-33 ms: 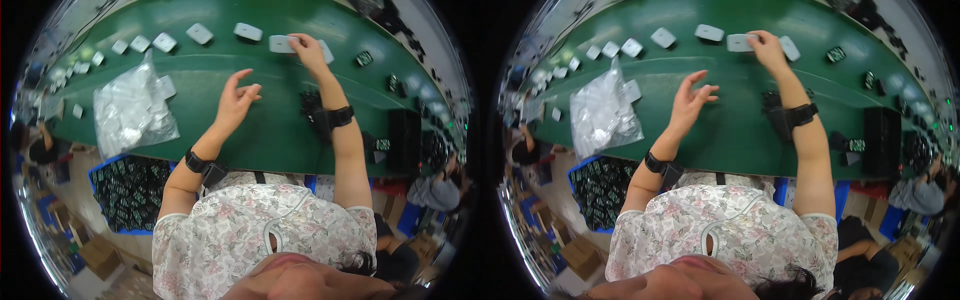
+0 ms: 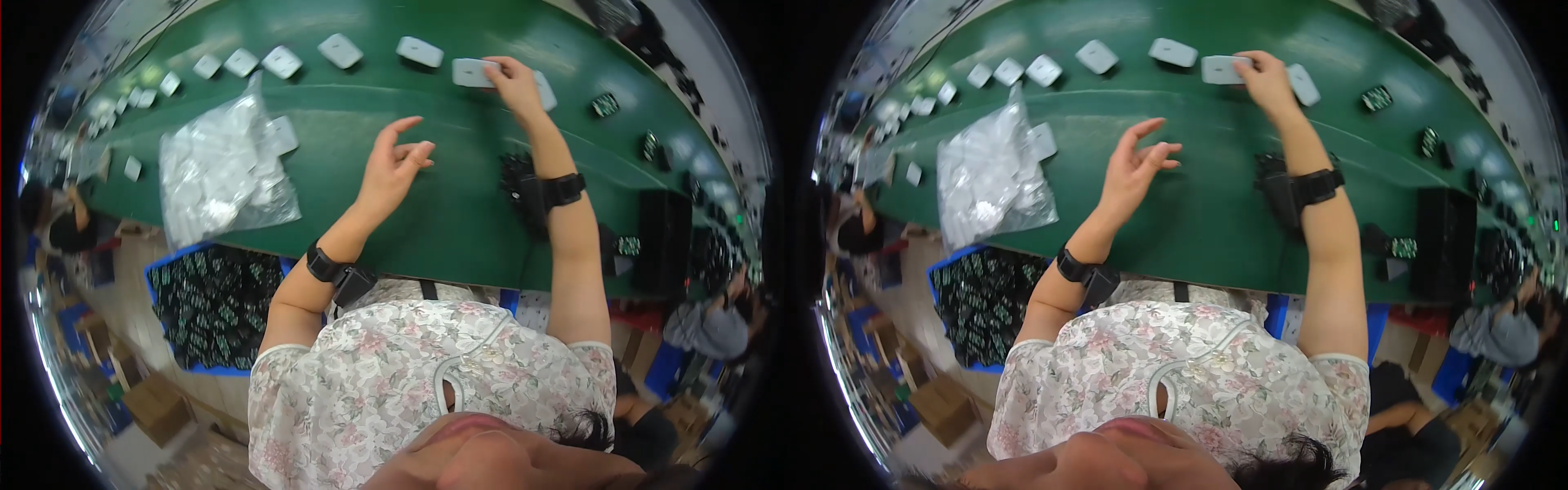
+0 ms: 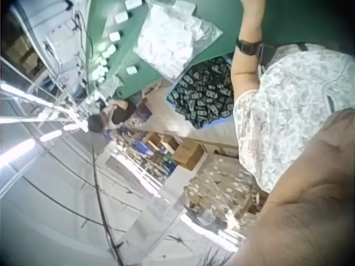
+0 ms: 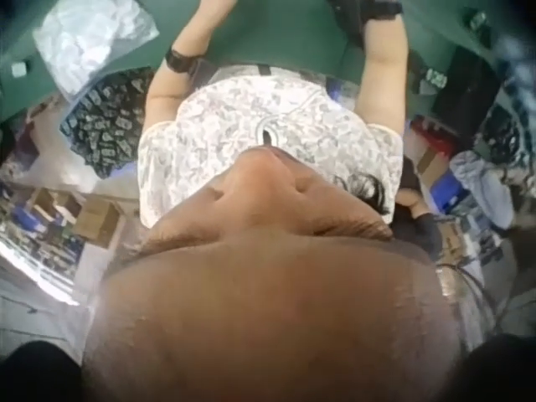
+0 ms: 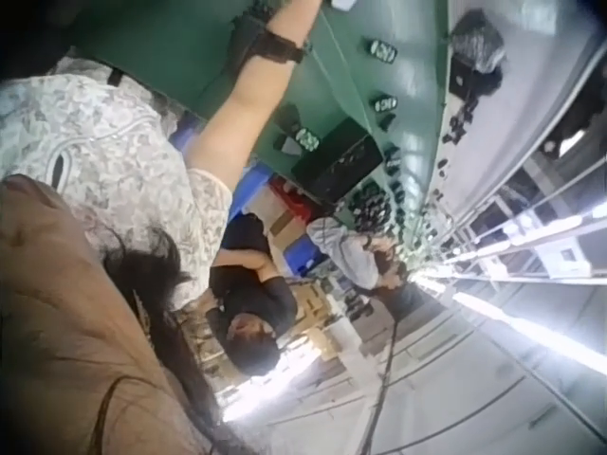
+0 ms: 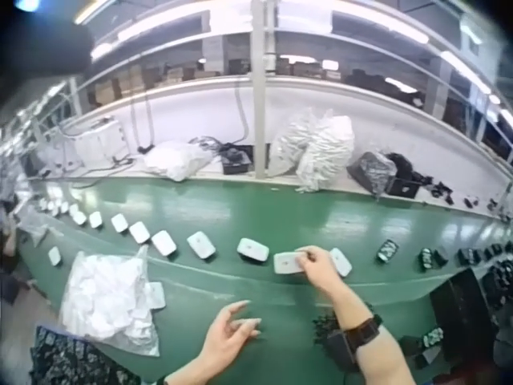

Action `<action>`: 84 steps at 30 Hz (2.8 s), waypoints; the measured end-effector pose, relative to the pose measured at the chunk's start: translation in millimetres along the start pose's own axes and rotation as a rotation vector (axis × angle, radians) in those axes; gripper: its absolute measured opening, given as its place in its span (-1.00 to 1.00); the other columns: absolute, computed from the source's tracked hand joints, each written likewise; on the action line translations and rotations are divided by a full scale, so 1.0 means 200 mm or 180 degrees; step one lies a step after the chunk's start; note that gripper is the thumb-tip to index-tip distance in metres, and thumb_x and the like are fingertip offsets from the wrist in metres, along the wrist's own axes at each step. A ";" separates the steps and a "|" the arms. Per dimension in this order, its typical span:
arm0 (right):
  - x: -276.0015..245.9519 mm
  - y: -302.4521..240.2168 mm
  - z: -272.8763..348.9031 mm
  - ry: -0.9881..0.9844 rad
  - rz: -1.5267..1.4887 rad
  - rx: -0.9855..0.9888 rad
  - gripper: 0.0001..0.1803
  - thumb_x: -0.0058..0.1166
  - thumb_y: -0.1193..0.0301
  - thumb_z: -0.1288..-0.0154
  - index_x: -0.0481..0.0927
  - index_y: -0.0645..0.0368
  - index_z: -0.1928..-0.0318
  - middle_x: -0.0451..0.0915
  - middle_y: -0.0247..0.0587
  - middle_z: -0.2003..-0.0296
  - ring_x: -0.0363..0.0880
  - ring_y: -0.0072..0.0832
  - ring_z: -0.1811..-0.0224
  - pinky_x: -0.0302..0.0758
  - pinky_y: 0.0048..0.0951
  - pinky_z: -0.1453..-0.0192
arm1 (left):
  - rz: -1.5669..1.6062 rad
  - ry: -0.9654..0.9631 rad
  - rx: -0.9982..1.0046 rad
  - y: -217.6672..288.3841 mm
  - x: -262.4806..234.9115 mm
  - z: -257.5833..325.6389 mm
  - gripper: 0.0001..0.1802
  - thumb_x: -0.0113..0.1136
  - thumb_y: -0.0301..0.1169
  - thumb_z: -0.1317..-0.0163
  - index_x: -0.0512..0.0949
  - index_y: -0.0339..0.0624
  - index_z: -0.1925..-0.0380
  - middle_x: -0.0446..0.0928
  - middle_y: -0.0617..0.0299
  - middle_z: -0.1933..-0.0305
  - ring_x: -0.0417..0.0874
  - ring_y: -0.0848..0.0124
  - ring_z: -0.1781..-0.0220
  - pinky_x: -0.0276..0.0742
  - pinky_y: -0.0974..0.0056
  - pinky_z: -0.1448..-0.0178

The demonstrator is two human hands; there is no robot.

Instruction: The person picks up a white cover, inserts a small black component into it, and presses a black housing onto the assembly. The completed unit is placed on the green workbench before the person reaches for another cover.

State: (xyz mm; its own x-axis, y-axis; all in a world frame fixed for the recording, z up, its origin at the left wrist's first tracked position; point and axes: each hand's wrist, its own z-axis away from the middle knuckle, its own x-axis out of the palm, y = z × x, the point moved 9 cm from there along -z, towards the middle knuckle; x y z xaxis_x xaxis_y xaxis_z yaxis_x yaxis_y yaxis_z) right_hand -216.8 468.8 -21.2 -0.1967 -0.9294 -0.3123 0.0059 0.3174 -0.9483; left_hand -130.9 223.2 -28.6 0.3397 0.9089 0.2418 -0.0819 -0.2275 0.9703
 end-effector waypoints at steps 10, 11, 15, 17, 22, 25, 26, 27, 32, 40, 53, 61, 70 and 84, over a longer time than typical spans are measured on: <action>-0.11 0.07 -0.14 0.0084 0.0625 0.0533 -0.68 0.15 0.29 -0.22 0.54 0.25 0.11 0.56 -0.26 0.29 0.51 -0.54 0.30 0.61 -0.49 0.33 | -0.1489 0.1225 0.0885 0.31 -0.58 0.32 -0.77 0.05 -0.53 -0.25 0.46 -0.29 0.08 0.44 0.10 0.01 0.62 0.41 0.23 0.55 0.41 0.26; -0.12 0.09 -0.14 0.0070 0.0752 0.0653 -0.68 0.15 0.28 -0.22 0.55 0.25 0.12 0.56 -0.28 0.30 0.49 -0.56 0.33 0.61 -0.51 0.36 | -0.1897 0.1368 0.0897 0.33 -0.65 0.33 -0.78 0.05 -0.54 -0.24 0.47 -0.29 0.10 0.48 0.10 0.06 0.63 0.38 0.24 0.55 0.39 0.27; -0.14 0.10 -0.16 0.0040 0.1025 0.0902 -0.66 0.11 0.25 -0.24 0.59 0.27 0.12 0.55 -0.26 0.32 0.49 -0.56 0.37 0.61 -0.53 0.42 | -0.2726 0.1263 0.1120 0.41 -0.68 0.23 -0.76 0.05 -0.58 -0.20 0.48 -0.26 0.11 0.51 0.07 0.09 0.62 0.26 0.18 0.54 0.28 0.18; -0.14 0.09 -0.16 0.0092 0.1053 0.0949 -0.65 0.11 0.25 -0.24 0.59 0.29 0.13 0.55 -0.25 0.33 0.50 -0.55 0.37 0.61 -0.54 0.43 | -0.3971 0.0624 0.1683 0.44 -0.51 0.15 -0.69 0.02 -0.63 -0.13 0.47 -0.28 0.08 0.46 -0.02 -0.03 0.52 0.12 -0.03 0.46 0.16 -0.06; -0.13 0.13 -0.20 0.0241 0.1195 0.0780 -0.62 0.01 0.25 -0.25 0.59 0.41 0.24 0.62 0.02 0.43 0.65 -0.26 0.59 0.57 -0.38 0.50 | -0.5976 0.0135 0.1458 0.24 -0.60 -0.02 -0.51 -0.11 -0.58 -0.11 0.30 -0.33 -0.12 0.27 -0.19 -0.23 0.22 -0.01 -0.33 0.18 0.07 -0.35; -0.12 0.03 -0.16 0.0119 0.2178 0.0465 -0.60 0.02 0.18 -0.26 0.58 0.36 0.28 0.61 0.03 0.36 0.63 -0.15 0.47 0.56 -0.22 0.31 | -0.6580 0.0030 0.0805 0.19 -0.70 -0.08 -0.44 -0.16 -0.60 -0.14 0.20 -0.31 -0.23 0.25 -0.03 -0.30 0.20 0.09 -0.37 0.11 0.10 -0.39; -0.15 -0.10 -0.11 0.0695 0.2651 -0.0261 -0.62 0.04 0.18 -0.25 0.58 0.30 0.22 0.61 -0.04 0.35 0.63 -0.24 0.41 0.54 -0.30 0.26 | -0.6749 -0.0044 0.0911 0.18 -0.73 -0.09 -0.47 -0.17 -0.58 -0.16 0.25 -0.25 -0.21 0.33 0.04 -0.25 0.27 0.12 -0.33 0.18 0.14 -0.35; -0.16 -0.21 0.00 0.1238 0.3124 -0.1000 -0.64 0.05 0.18 -0.23 0.59 0.24 0.16 0.60 -0.12 0.34 0.63 -0.33 0.35 0.53 -0.39 0.21 | -0.6724 -0.0157 0.1004 0.18 -0.72 -0.10 -0.47 -0.17 -0.58 -0.16 0.25 -0.25 -0.21 0.33 0.04 -0.25 0.27 0.12 -0.33 0.18 0.14 -0.35; -0.38 -0.28 0.43 0.1179 0.2424 -0.0540 -0.71 0.13 0.20 -0.17 0.60 0.07 0.15 0.59 -0.30 0.27 0.58 -0.42 0.27 0.49 -0.42 0.22 | -0.6048 -0.0160 0.1101 0.19 -0.75 -0.12 -0.63 0.00 -0.54 -0.16 0.46 -0.21 -0.01 0.49 0.09 -0.02 0.45 0.09 -0.07 0.39 0.16 -0.11; -0.41 0.02 0.90 0.0846 0.2491 -0.0098 -0.74 0.23 0.33 -0.04 0.58 0.09 0.23 0.52 -0.29 0.32 0.53 -0.34 0.29 0.48 -0.37 0.20 | -0.4645 -0.0255 0.2036 0.20 -0.40 -0.10 -0.78 0.03 -0.49 -0.26 0.51 -0.24 0.10 0.52 0.06 0.13 0.53 0.14 0.09 0.44 0.21 0.03; -0.31 -0.13 0.88 0.1431 0.2571 -0.0765 -0.91 0.19 0.46 -0.01 0.52 0.10 0.47 0.38 -0.34 0.42 0.41 -0.33 0.27 0.41 -0.32 0.23 | -0.1320 -0.0619 -0.0088 -0.04 0.16 0.07 -0.78 -0.02 -0.52 -0.32 0.53 -0.25 0.08 0.47 0.30 0.41 0.44 0.64 0.62 0.32 0.53 0.61; -0.26 -0.05 0.87 0.1217 0.0529 0.0095 -0.89 0.16 0.52 -0.13 0.54 0.26 0.33 0.55 -0.29 0.43 0.51 -0.53 0.43 0.45 -0.56 0.31 | -0.1265 -0.0776 0.0088 -0.03 0.36 0.08 -0.84 0.10 -0.60 -0.21 0.58 -0.25 0.21 0.44 0.28 0.44 0.45 0.61 0.64 0.29 0.53 0.63; 0.07 -0.06 0.90 0.0506 -0.1559 0.0504 -0.88 0.15 0.44 -0.24 0.56 0.22 0.26 0.54 -0.44 0.38 0.41 -0.75 0.34 0.35 -0.70 0.25 | -0.1833 -0.0582 0.1137 0.13 0.46 0.05 -0.81 0.16 -0.65 -0.09 0.56 -0.22 0.27 0.42 0.20 0.45 0.48 0.48 0.64 0.38 0.40 0.59; 0.12 -0.42 0.98 0.0778 0.1186 -0.1462 -0.90 0.18 0.61 -0.05 0.55 0.23 0.38 0.48 -0.28 0.45 0.43 -0.53 0.47 0.33 -0.55 0.50 | -0.0145 -0.0580 -0.0548 -0.05 0.28 0.10 -0.83 0.06 -0.60 -0.23 0.49 -0.38 0.18 0.52 0.18 0.41 0.56 0.50 0.55 0.50 0.44 0.48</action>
State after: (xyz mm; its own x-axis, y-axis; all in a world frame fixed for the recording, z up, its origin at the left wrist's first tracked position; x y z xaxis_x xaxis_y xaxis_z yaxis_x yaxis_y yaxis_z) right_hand -29.8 382.1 39.6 -0.4808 -0.6885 -0.5429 -0.2931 0.7098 -0.6405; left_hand -92.7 269.5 -25.5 0.5087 0.8354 0.2083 -0.2156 -0.1106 0.9702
